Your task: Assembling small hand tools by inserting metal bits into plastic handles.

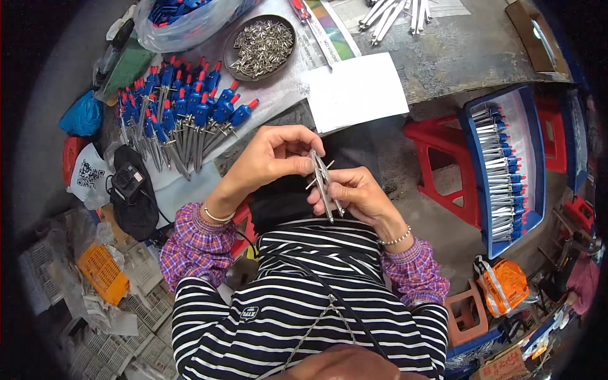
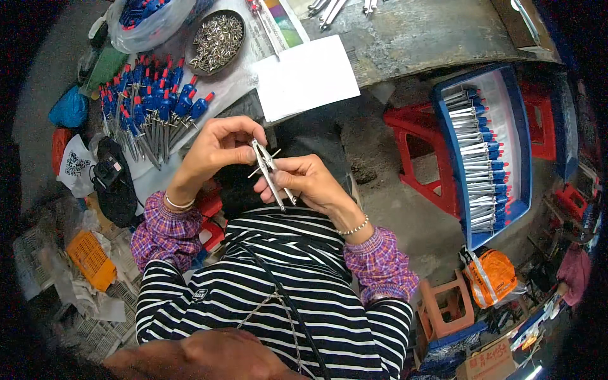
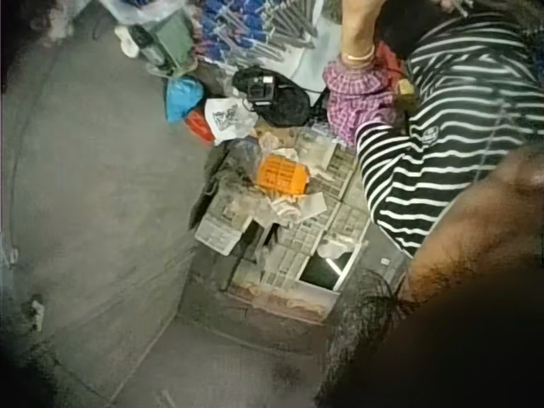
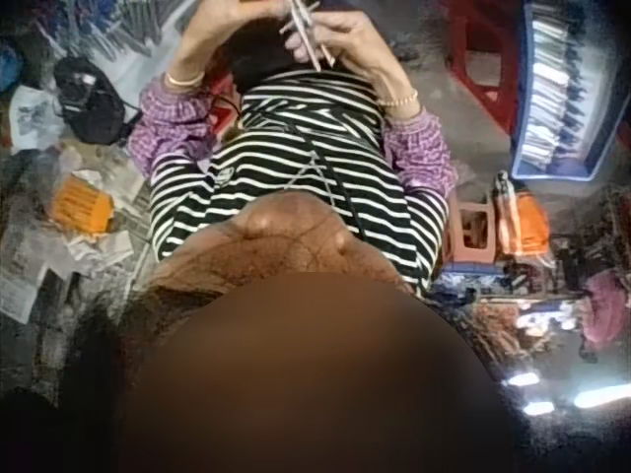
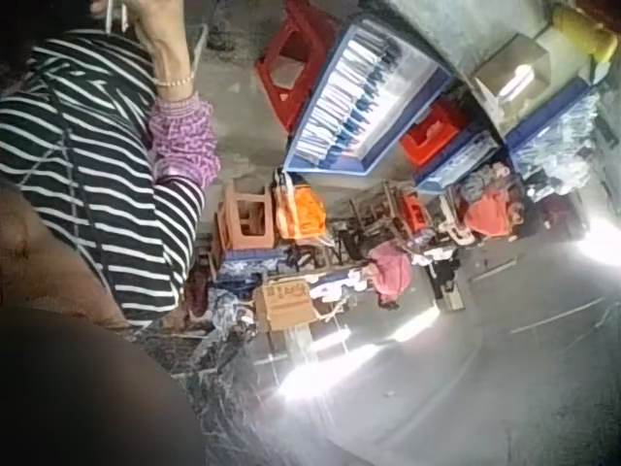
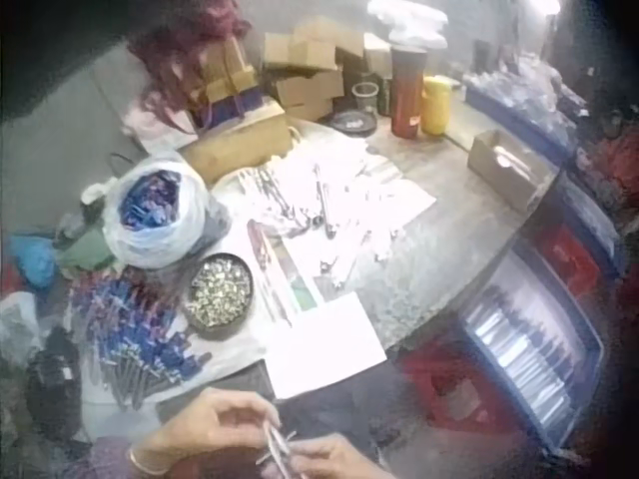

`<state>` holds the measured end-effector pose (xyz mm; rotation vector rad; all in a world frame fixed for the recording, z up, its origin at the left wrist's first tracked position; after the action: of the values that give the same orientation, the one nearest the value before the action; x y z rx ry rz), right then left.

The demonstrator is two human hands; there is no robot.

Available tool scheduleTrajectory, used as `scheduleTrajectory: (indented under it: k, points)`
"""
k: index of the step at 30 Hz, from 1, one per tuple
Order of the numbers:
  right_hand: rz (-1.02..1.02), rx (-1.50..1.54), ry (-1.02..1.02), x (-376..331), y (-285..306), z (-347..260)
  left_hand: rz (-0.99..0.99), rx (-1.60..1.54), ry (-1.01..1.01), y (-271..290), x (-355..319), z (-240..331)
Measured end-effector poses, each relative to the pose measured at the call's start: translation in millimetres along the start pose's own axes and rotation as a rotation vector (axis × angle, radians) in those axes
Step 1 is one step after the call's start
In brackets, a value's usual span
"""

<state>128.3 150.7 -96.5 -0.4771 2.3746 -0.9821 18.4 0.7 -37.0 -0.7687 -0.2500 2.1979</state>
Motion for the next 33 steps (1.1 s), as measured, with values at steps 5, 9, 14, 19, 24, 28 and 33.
scheduleTrajectory:
  k: [5, 9, 14, 19, 24, 28, 33]
  points:
    - [-0.052, 0.094, 0.005, 5, 0, 7, -0.025, -0.018, -0.036, -2, 0, 0]
    - [-0.149, 0.277, 0.023, 8, -2, 12, -0.012, -0.041, -0.016, -3, -2, 0]
    - [-0.081, 0.15, 0.058, 5, -6, 6, 0.153, 0.088, -0.11, -8, -3, 5]
    - [0.183, -0.712, 0.31, -5, -8, -6, 0.228, 0.233, -0.187, -12, -5, 4]
    - [0.182, -0.631, 0.364, -11, -16, -9, 0.234, 0.218, -0.215, -20, -8, 5]
    - [0.141, -0.6, 0.373, -14, -17, -6, 0.233, 0.262, -0.196, -27, -12, 12]
    - [0.099, -0.548, 0.376, -15, -15, -12, 0.202, 0.225, -0.26, -30, -7, 15]
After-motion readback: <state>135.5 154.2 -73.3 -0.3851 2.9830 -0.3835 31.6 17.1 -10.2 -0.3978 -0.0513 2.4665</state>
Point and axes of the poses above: each hand's wrist, its own x-axis towards the middle knuckle, its own y-axis out of the back of the hand, z = x × y, the point moved 2 cm from there along x, towards the middle knuckle, and after that the axes turned 12 degrees about -x, right-handed, at the moved point
